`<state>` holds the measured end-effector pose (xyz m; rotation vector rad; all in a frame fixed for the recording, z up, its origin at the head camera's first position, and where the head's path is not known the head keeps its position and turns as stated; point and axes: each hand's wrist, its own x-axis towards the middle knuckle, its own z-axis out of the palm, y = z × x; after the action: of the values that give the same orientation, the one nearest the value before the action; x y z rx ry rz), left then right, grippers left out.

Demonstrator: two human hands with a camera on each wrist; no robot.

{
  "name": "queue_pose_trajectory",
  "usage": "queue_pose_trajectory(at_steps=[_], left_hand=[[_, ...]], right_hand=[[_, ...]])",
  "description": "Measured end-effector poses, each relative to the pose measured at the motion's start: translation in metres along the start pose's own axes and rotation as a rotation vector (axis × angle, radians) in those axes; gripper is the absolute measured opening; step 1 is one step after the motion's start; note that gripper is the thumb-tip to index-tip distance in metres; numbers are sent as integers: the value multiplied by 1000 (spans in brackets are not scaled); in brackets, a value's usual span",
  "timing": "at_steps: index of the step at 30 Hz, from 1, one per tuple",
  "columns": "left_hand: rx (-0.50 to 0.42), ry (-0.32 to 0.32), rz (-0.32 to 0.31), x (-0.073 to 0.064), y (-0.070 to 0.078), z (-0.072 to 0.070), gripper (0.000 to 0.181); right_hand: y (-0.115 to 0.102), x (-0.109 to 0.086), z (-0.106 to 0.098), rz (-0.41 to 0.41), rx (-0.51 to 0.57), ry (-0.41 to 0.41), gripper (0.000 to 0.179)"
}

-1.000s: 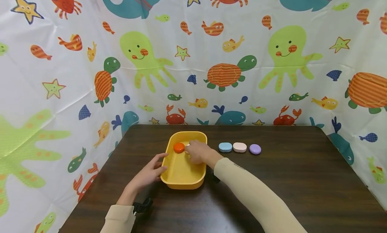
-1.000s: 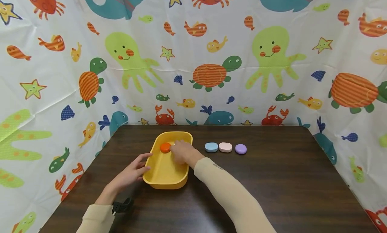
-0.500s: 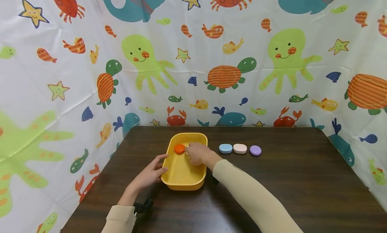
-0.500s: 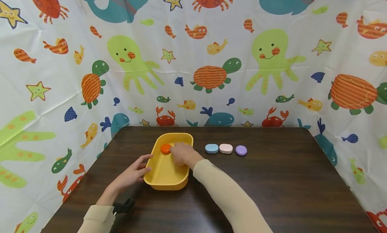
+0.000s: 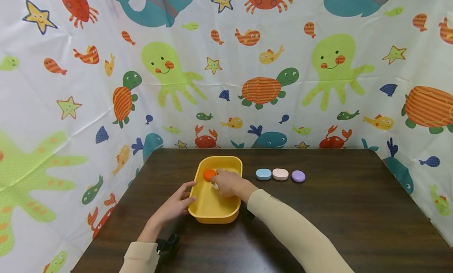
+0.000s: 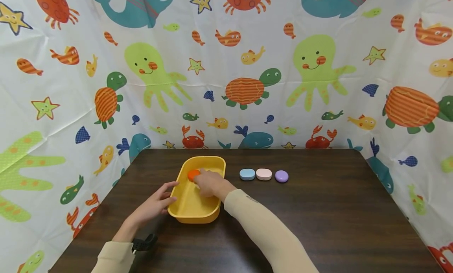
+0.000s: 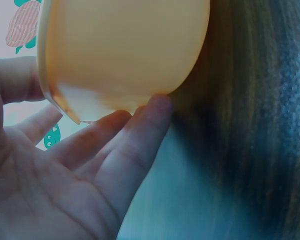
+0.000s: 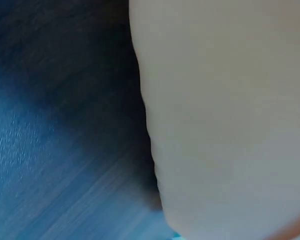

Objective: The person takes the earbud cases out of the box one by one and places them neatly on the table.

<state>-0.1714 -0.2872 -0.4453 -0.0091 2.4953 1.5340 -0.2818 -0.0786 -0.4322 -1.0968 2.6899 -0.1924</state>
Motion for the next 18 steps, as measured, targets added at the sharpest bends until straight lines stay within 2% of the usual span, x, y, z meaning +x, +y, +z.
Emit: queue_pose_trajectory(at_steps=[13, 18], left_hand=[[-14, -21, 15, 2, -1, 0, 56], [-11, -26, 10, 2, -1, 0, 56]], right_hand=[[-11, -3, 7, -144, -11, 4, 20], [-16, -7, 9, -186, 6, -10, 26]])
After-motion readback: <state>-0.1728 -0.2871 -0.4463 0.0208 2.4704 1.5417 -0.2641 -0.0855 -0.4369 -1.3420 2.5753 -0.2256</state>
